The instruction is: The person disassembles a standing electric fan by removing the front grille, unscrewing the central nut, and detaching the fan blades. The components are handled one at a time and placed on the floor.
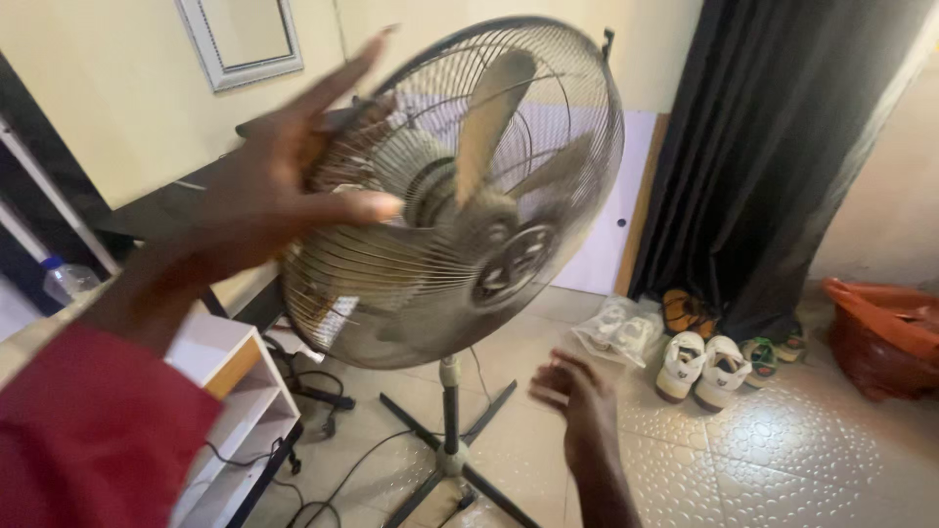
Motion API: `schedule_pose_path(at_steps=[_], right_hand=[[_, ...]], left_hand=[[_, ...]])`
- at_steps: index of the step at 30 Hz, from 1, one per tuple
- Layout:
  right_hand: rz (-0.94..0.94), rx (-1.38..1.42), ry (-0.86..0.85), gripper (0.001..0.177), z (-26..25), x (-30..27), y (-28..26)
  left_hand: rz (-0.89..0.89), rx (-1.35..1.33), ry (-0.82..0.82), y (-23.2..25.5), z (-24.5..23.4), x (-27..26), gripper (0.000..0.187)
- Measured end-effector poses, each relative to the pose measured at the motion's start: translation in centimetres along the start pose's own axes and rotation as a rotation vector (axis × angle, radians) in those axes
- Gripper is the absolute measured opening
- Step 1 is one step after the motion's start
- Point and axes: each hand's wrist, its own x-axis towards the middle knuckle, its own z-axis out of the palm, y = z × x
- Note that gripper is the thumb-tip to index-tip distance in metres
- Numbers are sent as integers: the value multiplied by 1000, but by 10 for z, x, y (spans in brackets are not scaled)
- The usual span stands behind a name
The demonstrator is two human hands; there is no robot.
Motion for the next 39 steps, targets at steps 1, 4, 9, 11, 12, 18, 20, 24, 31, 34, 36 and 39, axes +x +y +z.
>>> schedule_pose_path(at_steps=[1,4,9,11,12,18,20,24,31,34,36,39], right_hand=[[-46,-17,23,37,-2,11,-11],[-160,-58,109,42,-2,37,-46],[-296,-19,7,51,11,49,-87],[-335,-27,-27,51,16,49,-94],[-347,-32,-36,49,17,48,-95],[-340,13,-41,50,23,51,-105],[-373,29,-72,53,24,51,-107],[-402,33,-131,67,20,43,-116],[-365,-87,-147,88,14,44,-132],[-408,-93,-177,88,7,46,-135],[-439,-148,-182,85,0,47,-137],[-414,-187,-140,82,-1,49,-142]], left_hand=[[-42,24,18,-1,-6,-3,109],[-115,37,94,-6,-19,-9,98],[-278,88,276,-20,-15,-25,86],[-326,73,354,-25,-7,-33,83],[-317,105,388,-27,-3,-39,79],[-354,181,557,-39,19,-61,68],[-456,260,586,-41,26,-68,67],[-411,341,623,-34,41,-68,76],[-647,385,605,-28,49,-61,93],[-635,425,630,-28,52,-62,93],[-588,446,651,-28,54,-60,93],[-611,404,671,-25,51,-57,96]])
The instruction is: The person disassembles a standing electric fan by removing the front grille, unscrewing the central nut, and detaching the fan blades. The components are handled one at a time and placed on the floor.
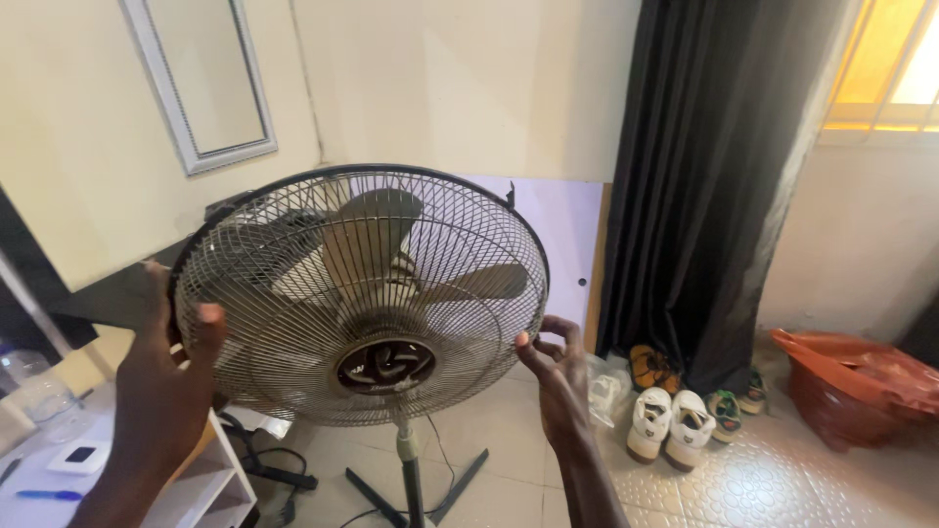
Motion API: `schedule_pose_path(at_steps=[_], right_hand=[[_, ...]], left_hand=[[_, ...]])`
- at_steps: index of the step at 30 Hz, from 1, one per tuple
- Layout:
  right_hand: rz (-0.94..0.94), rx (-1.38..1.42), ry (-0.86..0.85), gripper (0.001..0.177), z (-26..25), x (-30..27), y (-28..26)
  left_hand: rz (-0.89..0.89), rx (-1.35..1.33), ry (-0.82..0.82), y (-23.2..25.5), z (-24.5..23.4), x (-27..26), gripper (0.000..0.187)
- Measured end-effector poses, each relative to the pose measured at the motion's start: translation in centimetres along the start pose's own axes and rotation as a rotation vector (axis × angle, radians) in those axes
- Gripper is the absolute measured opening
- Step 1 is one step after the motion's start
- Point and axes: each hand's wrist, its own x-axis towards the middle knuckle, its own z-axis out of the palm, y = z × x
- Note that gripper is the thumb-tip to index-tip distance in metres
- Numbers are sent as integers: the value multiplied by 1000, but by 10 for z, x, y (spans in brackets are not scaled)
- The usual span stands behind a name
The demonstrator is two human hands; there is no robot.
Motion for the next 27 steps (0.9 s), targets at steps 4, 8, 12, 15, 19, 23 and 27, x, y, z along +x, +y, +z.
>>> schedule_pose_path(at_steps=[4,8,12,15,19,23,27], right_hand=[[-33,4,70,78,5,-2,-7],[-28,-23,68,77,7,-8,-13],[-5,54,33,68,2,-5,-8],[-1,306,22,45,-2,4,2],[61,470,47,20,-11,9,17],[47,454,35,16,-15,12,27],[87,319,-29,20,-16,27,17]], left_hand=[[-123,-35,-72,6,-4,3,95],[85,-74,-58,2,-9,10,111],[7,-37,-72,1,-13,17,84],[-8,-76,-86,4,-12,23,85],[61,-80,-53,6,-16,22,86],[17,-136,-114,4,-22,20,81],[25,-73,-183,-3,-32,37,87]])
